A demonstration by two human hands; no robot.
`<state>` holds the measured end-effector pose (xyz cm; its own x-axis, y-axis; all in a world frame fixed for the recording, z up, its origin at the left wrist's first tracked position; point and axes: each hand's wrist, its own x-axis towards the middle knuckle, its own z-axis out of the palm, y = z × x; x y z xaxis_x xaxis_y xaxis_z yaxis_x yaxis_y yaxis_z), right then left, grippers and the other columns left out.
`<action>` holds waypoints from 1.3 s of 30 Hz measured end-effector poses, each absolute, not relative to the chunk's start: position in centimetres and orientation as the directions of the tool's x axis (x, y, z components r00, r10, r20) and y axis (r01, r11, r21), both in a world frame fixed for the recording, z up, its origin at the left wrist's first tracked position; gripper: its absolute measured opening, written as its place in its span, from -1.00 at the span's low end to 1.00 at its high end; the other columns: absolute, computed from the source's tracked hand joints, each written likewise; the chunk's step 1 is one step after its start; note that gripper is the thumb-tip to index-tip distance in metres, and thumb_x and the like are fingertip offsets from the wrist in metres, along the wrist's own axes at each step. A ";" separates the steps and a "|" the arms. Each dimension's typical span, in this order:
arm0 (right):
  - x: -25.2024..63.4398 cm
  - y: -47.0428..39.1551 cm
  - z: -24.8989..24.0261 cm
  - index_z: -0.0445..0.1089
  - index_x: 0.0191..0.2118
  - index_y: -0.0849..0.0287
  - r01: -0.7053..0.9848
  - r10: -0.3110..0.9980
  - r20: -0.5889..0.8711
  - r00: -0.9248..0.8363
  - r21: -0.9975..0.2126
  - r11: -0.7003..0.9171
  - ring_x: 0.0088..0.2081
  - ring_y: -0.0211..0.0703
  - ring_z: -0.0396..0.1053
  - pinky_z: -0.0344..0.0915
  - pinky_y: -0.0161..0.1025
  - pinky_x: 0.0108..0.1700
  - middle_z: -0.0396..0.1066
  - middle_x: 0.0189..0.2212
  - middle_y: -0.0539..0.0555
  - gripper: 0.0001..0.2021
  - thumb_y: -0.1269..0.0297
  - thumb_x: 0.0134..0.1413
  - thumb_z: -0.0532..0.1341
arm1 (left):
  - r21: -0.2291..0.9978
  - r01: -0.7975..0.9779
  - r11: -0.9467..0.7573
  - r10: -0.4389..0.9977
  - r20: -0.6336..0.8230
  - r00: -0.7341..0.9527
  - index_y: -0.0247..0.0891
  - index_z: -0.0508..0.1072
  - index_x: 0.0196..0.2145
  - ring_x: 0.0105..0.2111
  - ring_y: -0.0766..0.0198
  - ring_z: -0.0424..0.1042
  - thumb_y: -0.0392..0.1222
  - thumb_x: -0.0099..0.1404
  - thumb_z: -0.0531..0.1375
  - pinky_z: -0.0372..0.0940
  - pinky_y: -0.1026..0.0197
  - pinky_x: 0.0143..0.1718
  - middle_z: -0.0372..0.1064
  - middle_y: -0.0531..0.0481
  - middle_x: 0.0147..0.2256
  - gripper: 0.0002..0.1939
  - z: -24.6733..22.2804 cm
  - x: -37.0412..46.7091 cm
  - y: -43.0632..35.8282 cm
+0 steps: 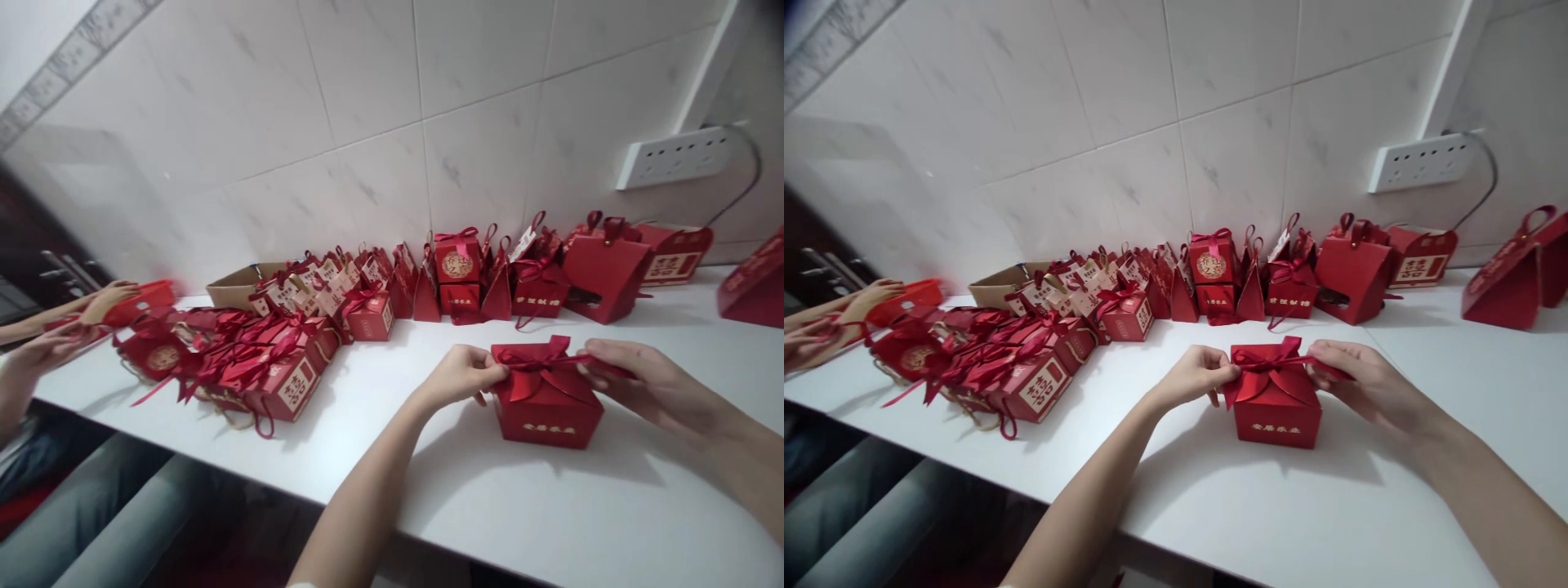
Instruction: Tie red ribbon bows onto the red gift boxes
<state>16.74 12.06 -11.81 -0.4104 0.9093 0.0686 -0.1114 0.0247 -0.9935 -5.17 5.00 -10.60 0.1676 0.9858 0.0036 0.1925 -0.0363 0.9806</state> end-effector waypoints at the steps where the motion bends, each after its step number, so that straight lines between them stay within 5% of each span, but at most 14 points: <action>1: 16.7 12.0 -11.7 0.28 -0.67 0.15 -0.146 0.905 0.044 -0.424 -0.989 -0.020 -0.55 -0.23 0.12 0.14 -0.16 -0.49 0.15 -0.62 0.05 -0.68 0.09 -0.19 0.36 | 0.984 0.176 -0.026 0.984 -0.006 0.177 -0.20 0.28 -0.71 -0.67 0.34 0.27 -0.19 0.11 0.19 0.22 0.27 -0.63 0.25 0.06 -0.67 -0.71 -10.6 -5.4 5.0; 9: 16.6 11.6 -10.4 0.09 -0.70 0.15 -0.442 0.896 -0.005 -0.444 -0.868 -0.224 -0.60 -0.31 -0.04 0.09 -0.24 -0.47 -0.11 -0.70 -0.11 -0.63 0.22 -0.21 0.33 | 0.999 -0.035 -0.006 0.978 0.014 0.210 -0.27 0.24 -0.74 -0.75 0.45 0.17 -0.18 -0.03 0.24 0.06 0.37 -0.74 0.23 0.08 -0.72 -0.71 -10.4 -6.9 6.3; 14: 18.2 12.4 -9.9 -0.08 -0.69 0.14 -0.682 0.941 0.175 -0.289 -0.728 -0.074 -0.63 -0.31 -0.11 0.10 -0.26 -0.47 -0.20 -0.70 -0.12 -0.59 0.27 -0.08 0.21 | 0.952 -0.294 -0.088 0.986 0.125 0.112 -0.24 0.01 -0.73 -0.74 0.52 -0.07 -0.10 -0.09 0.26 -0.12 0.48 -0.80 -0.08 0.20 -0.75 -0.56 -9.0 -8.2 6.1; 19: 19.2 12.6 -9.5 -0.12 -0.70 0.15 -0.839 0.961 0.219 -0.168 -0.544 -0.022 -0.63 -0.32 -0.03 0.20 -0.29 -0.44 -0.08 -0.74 -0.12 -0.56 0.31 -0.16 0.23 | 0.601 -0.710 -0.366 0.930 0.266 -0.254 -0.25 0.05 -0.77 -0.70 0.51 0.01 -0.23 -0.14 0.31 -0.06 0.58 -0.82 -0.07 0.18 -0.79 -0.57 -8.2 -10.4 6.0; 23: 18.9 12.5 -9.6 -0.20 -0.68 0.15 -0.890 0.946 0.239 -0.219 -0.446 -0.094 -0.63 -0.35 0.06 0.33 -0.29 -0.37 -0.05 -0.75 -0.13 -0.51 0.32 -0.24 0.27 | 0.362 -0.878 -0.313 0.922 0.336 -0.191 -0.24 0.22 -0.76 -0.70 0.56 0.16 -0.32 -0.22 0.35 0.08 0.62 -0.77 0.14 0.20 -0.76 -0.69 -8.5 -11.1 6.4; 28: 18.9 12.5 -9.7 -0.21 -0.67 0.13 -0.931 0.922 0.303 -0.243 -0.339 -0.134 -0.65 -0.38 0.13 0.40 -0.32 -0.32 0.01 -0.76 -0.16 -0.49 0.38 -0.21 0.27 | 0.296 -0.936 -0.191 0.932 0.354 -0.078 -0.24 0.30 -0.74 -0.69 0.55 0.22 -0.35 -0.22 0.35 0.12 0.58 -0.76 0.24 0.20 -0.72 -0.75 -8.9 -11.2 6.7; 39: 19.3 12.4 -9.7 -0.13 -0.67 0.12 -0.943 0.896 0.364 -0.253 -0.299 -0.145 -0.68 -0.44 0.17 0.45 -0.39 -0.34 0.04 -0.76 -0.21 -0.49 0.40 -0.22 0.34 | 0.273 -0.939 -0.207 0.941 0.320 -0.114 -0.27 0.29 -0.72 -0.69 0.57 0.19 -0.39 -0.20 0.31 0.08 0.60 -0.76 0.26 0.17 -0.69 -0.78 -8.5 -11.5 6.5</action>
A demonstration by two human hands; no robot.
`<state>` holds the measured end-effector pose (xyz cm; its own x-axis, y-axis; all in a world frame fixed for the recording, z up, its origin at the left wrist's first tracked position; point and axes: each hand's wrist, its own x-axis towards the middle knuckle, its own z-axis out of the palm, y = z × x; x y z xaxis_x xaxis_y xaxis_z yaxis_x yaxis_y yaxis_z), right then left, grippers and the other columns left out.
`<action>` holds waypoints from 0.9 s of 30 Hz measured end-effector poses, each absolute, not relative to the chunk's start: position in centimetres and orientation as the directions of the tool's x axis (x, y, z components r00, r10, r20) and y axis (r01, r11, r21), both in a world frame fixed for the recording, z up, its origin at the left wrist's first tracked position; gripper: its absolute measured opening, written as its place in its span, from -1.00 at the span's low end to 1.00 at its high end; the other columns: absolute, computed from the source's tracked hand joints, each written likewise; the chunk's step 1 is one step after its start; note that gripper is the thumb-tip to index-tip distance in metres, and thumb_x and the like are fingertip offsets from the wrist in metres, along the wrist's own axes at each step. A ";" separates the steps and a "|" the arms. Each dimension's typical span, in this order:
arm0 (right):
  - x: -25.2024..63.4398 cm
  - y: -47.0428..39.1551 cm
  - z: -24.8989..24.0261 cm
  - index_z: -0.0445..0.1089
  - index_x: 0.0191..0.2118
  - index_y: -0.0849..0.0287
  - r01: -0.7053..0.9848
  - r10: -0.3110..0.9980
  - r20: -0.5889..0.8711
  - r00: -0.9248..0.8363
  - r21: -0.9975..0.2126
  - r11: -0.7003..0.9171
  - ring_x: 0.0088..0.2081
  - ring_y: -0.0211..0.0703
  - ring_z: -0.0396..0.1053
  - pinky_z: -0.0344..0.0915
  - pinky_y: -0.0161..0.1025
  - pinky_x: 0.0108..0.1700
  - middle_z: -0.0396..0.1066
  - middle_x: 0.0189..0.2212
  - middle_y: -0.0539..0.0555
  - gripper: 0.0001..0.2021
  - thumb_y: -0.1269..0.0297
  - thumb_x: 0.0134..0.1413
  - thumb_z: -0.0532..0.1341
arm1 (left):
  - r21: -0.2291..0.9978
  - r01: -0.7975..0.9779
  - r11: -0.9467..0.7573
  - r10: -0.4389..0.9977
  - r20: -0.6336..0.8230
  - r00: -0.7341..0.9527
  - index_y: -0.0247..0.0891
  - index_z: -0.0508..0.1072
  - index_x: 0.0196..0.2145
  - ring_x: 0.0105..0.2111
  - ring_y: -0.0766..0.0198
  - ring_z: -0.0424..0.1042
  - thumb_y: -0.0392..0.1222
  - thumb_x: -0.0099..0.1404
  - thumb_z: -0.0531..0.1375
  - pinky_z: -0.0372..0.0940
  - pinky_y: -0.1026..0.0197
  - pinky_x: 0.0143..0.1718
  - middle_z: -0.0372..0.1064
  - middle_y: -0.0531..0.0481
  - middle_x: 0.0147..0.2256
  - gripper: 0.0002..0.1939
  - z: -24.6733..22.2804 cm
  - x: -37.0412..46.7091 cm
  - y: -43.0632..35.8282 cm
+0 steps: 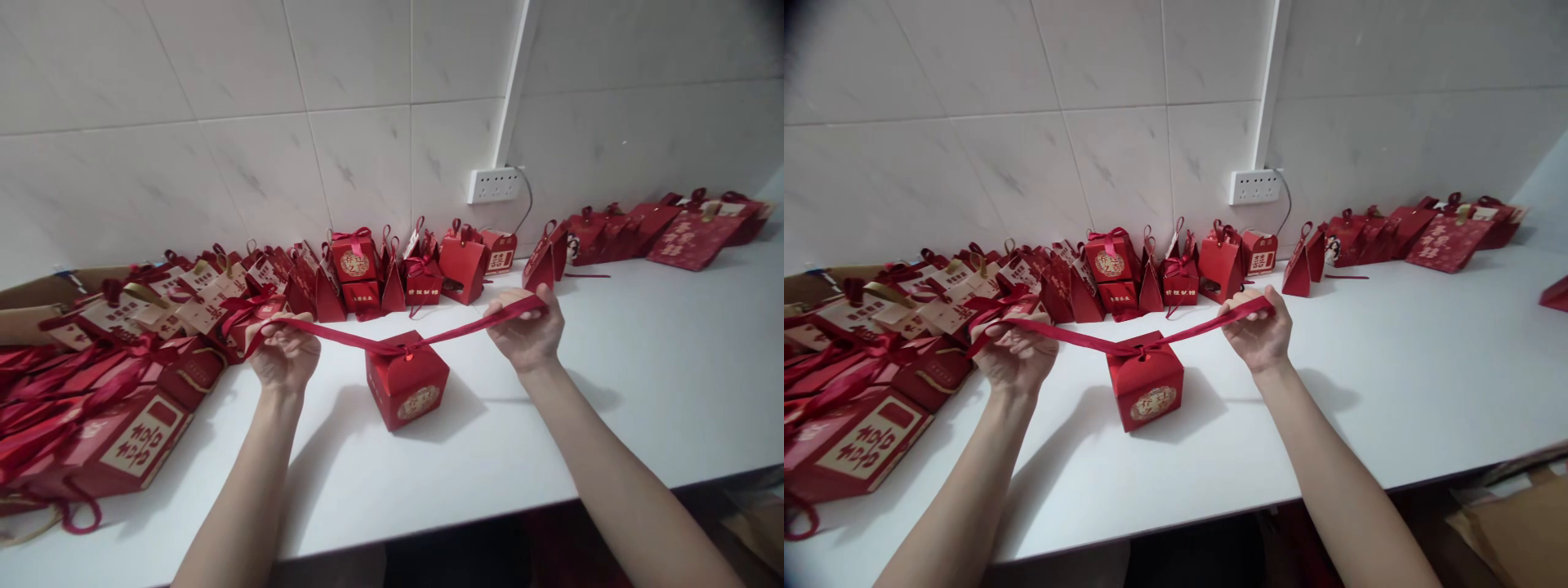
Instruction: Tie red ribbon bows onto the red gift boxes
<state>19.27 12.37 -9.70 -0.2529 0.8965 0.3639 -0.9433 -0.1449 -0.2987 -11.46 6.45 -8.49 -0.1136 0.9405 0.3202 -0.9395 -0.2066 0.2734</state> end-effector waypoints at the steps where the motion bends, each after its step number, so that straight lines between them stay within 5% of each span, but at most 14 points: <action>1: 19.3 12.4 -9.7 -0.12 -0.68 0.12 -0.943 0.897 0.363 -0.251 -0.303 -0.141 -0.68 -0.44 0.17 0.45 -0.40 -0.34 0.05 -0.76 -0.21 -0.49 0.40 -0.22 0.34 | 0.273 -0.940 -0.206 0.941 0.319 -0.113 -0.27 0.29 -0.73 -0.70 0.57 0.18 -0.39 -0.20 0.30 0.08 0.60 -0.76 0.25 0.17 -0.70 -0.78 -8.4 -11.4 6.4; 11: 18.8 11.8 -9.1 0.08 -0.72 0.14 -0.912 0.960 0.222 -0.170 -0.405 -0.068 -0.56 -0.33 0.36 0.45 -0.32 -0.33 0.21 -0.76 -0.16 -0.59 0.25 -0.18 0.35 | 0.331 -0.902 -0.277 0.939 0.294 -0.180 -0.26 0.37 -0.62 -0.64 0.54 0.31 -0.36 -0.11 0.30 0.06 0.59 -0.77 0.33 0.16 -0.64 -0.86 -8.4 -11.1 6.6; 18: 14.2 13.0 -5.8 0.31 -0.64 0.18 -0.800 0.968 0.093 -0.233 -0.585 -0.136 -0.52 -0.31 0.42 0.42 -0.38 -0.38 0.38 -0.69 -0.09 -0.78 0.34 -0.22 0.38 | 0.675 -0.674 -0.299 0.953 0.241 -0.182 -0.27 0.51 -0.43 -0.58 0.47 0.37 -0.36 -0.01 0.26 0.14 0.52 -0.70 0.41 0.09 -0.58 -0.88 -3.3 -7.2 8.5; 23: 11.1 13.7 -1.8 0.43 -0.48 0.23 -0.677 0.911 0.176 -0.373 -0.723 -0.137 -0.49 -0.24 0.45 0.40 -0.32 -0.39 0.49 -0.53 0.03 -0.96 0.40 -0.12 0.30 | 0.783 -0.480 -0.396 0.894 0.447 -0.007 -0.32 0.57 -0.39 -0.36 0.33 0.46 -0.31 -0.04 0.28 0.34 0.38 -0.35 0.51 -0.05 -0.42 -0.82 0.0 -4.2 9.4; 27: 10.7 12.9 0.3 0.47 -0.48 0.26 -0.614 0.857 0.212 -0.469 -0.776 -0.144 -0.51 -0.22 0.44 0.39 -0.29 -0.38 0.50 -0.56 0.08 -0.84 0.25 -0.07 0.26 | 0.804 -0.400 -0.440 0.861 0.504 0.066 -0.27 0.54 -0.19 -0.16 0.23 0.44 -0.33 0.00 0.25 0.30 0.28 -0.13 0.51 -0.10 -0.21 -0.65 0.0 -4.0 8.9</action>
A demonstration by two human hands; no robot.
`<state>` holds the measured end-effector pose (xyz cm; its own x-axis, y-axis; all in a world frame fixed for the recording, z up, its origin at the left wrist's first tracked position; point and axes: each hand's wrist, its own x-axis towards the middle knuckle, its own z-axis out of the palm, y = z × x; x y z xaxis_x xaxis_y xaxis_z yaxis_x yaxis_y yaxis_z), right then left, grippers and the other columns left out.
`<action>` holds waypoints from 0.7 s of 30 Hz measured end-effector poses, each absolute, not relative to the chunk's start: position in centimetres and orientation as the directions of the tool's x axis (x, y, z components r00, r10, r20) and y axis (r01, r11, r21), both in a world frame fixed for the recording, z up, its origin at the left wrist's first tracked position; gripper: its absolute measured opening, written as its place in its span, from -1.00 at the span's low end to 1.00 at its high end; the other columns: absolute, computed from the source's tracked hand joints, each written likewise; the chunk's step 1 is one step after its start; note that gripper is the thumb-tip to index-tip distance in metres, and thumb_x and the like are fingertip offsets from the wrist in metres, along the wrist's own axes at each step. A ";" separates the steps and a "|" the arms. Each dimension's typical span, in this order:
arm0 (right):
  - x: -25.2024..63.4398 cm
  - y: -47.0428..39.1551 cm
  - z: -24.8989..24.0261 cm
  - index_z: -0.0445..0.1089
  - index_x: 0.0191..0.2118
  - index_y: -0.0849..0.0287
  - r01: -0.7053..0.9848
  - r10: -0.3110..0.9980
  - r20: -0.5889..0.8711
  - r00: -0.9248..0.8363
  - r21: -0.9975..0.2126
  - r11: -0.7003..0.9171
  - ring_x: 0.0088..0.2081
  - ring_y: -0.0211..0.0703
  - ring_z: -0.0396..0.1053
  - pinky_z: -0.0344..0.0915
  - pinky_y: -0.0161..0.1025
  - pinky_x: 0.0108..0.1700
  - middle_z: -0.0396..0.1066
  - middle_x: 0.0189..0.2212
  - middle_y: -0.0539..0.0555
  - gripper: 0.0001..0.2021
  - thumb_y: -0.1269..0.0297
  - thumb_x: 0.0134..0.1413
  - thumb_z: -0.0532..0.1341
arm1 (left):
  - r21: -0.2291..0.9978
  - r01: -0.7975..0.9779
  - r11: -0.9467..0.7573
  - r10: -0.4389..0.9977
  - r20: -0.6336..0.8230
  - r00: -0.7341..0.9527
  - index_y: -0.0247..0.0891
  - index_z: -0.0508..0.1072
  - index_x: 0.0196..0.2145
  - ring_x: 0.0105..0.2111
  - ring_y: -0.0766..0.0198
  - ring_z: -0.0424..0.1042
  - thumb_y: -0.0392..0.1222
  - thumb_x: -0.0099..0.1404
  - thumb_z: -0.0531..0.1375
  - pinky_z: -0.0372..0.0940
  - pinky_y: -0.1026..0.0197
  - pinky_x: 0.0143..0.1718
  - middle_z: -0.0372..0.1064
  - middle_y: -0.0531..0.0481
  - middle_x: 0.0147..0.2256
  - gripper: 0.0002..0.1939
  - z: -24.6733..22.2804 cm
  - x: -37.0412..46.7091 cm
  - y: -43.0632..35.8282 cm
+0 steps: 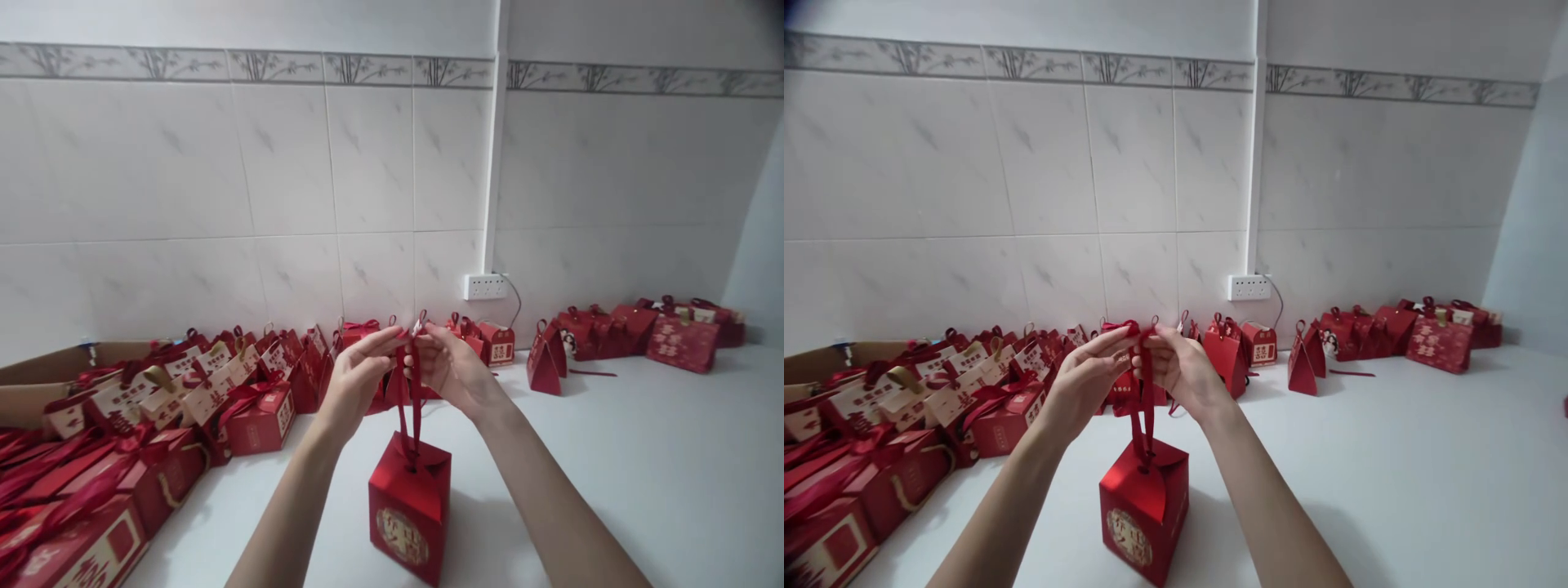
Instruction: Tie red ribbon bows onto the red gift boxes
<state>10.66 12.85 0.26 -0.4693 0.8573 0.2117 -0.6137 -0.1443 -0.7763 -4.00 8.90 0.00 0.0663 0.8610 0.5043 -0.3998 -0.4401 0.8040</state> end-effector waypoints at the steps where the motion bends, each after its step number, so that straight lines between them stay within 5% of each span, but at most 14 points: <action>1: 10.6 12.5 0.5 0.49 -0.49 0.27 -0.615 0.849 0.232 -0.474 -0.777 -0.131 -0.50 -0.21 0.45 0.39 -0.28 -0.36 0.50 -0.56 0.10 -0.77 0.18 -0.06 0.23 | 0.810 -0.392 -0.436 0.863 0.499 0.073 -0.26 0.53 -0.16 -0.14 0.22 0.43 -0.33 0.01 0.25 0.30 0.27 -0.11 0.49 -0.11 -0.18 -0.63 -0.1 -4.1 8.7; 4: 10.3 11.5 0.6 0.52 -0.44 0.27 -0.630 0.816 0.363 -0.449 -0.777 -0.001 -0.43 -0.16 0.46 0.40 -0.21 -0.27 0.52 -0.50 0.13 -0.67 0.07 -0.08 0.20 | 0.803 -0.399 -0.442 0.861 0.505 0.063 -0.26 0.51 -0.15 -0.14 0.21 0.43 -0.32 0.01 0.26 0.32 0.27 -0.14 0.47 -0.12 -0.14 -0.62 0.0 -4.5 8.2; 7: 9.7 10.7 0.4 0.51 -0.37 0.23 -0.589 0.791 0.507 -0.342 -0.772 0.240 -0.40 -0.17 0.46 0.40 -0.21 -0.27 0.51 -0.46 0.09 -0.76 0.16 -0.11 0.27 | 0.770 -0.426 -0.476 0.849 0.529 0.008 -0.26 0.49 -0.13 -0.16 0.21 0.44 -0.34 0.01 0.24 0.34 0.28 -0.18 0.48 -0.11 -0.17 -0.60 0.3 -4.5 8.0; 10: 9.9 10.3 0.4 0.46 -0.48 0.23 -0.525 0.803 0.525 -0.282 -0.785 0.328 -0.58 -0.27 0.38 0.34 -0.32 -0.51 0.43 -0.61 0.02 -0.80 0.17 -0.10 0.28 | 0.757 -0.440 -0.482 0.858 0.509 -0.064 -0.32 0.51 -0.23 -0.33 0.28 0.46 -0.35 -0.01 0.22 0.35 0.31 -0.30 0.50 -0.09 -0.34 -0.68 0.8 -4.9 7.9; 13: 12.1 10.3 0.3 0.29 -0.66 0.21 -0.456 0.815 0.464 -0.346 -0.843 0.286 -0.81 -0.44 0.08 -0.02 -0.45 -0.76 0.16 -0.81 -0.12 -0.67 0.09 -0.08 0.25 | 0.766 -0.372 -0.525 0.847 0.513 -0.139 -0.36 0.52 -0.39 -0.56 0.40 0.34 -0.32 -0.02 0.22 0.25 0.38 -0.53 0.41 -0.01 -0.55 -0.83 0.9 -6.7 7.8; 15: 14.2 9.9 -0.2 0.24 -0.68 0.19 -0.294 0.809 0.376 -0.453 -0.919 0.263 -0.84 -0.49 -0.05 -0.18 -0.46 -0.80 0.06 -0.83 -0.16 -0.62 0.06 -0.05 0.24 | 0.809 -0.196 -0.555 0.830 0.521 -0.199 -0.35 0.51 -0.47 -0.61 0.41 0.24 -0.28 0.00 0.22 0.13 0.39 -0.62 0.31 0.04 -0.63 -0.89 0.4 -8.4 7.5; 18: 16.8 7.0 -1.1 0.31 -0.61 0.18 0.099 0.807 0.225 -0.547 -0.939 0.329 -0.80 -0.39 0.12 -0.03 -0.42 -0.78 0.20 -0.78 -0.09 -0.67 0.08 0.03 0.21 | 0.813 0.346 -0.468 0.741 0.574 -0.347 -0.30 0.50 -0.50 -0.41 0.26 0.33 -0.27 -0.02 0.25 0.22 0.31 -0.42 0.38 -0.02 -0.49 -0.94 -1.6 -9.9 6.7; 21: 16.9 1.4 -1.0 0.40 -0.53 0.10 0.167 0.761 0.430 -0.486 -0.809 0.564 -0.57 -0.28 0.34 0.25 -0.36 -0.55 0.39 -0.60 -0.02 -0.83 0.22 0.02 0.24 | 0.705 0.646 -0.293 0.778 0.568 -0.268 -0.23 0.50 -0.47 -0.16 0.10 0.34 -0.20 0.01 0.27 0.16 0.10 -0.04 0.43 -0.05 -0.29 -0.91 -4.8 -8.8 6.0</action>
<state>16.91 1.39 -1.02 -0.4857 0.7610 0.4301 0.1670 0.5637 -0.8089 -8.78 5.96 -4.78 -0.2681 0.7780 0.5682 0.6456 -0.2927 0.7054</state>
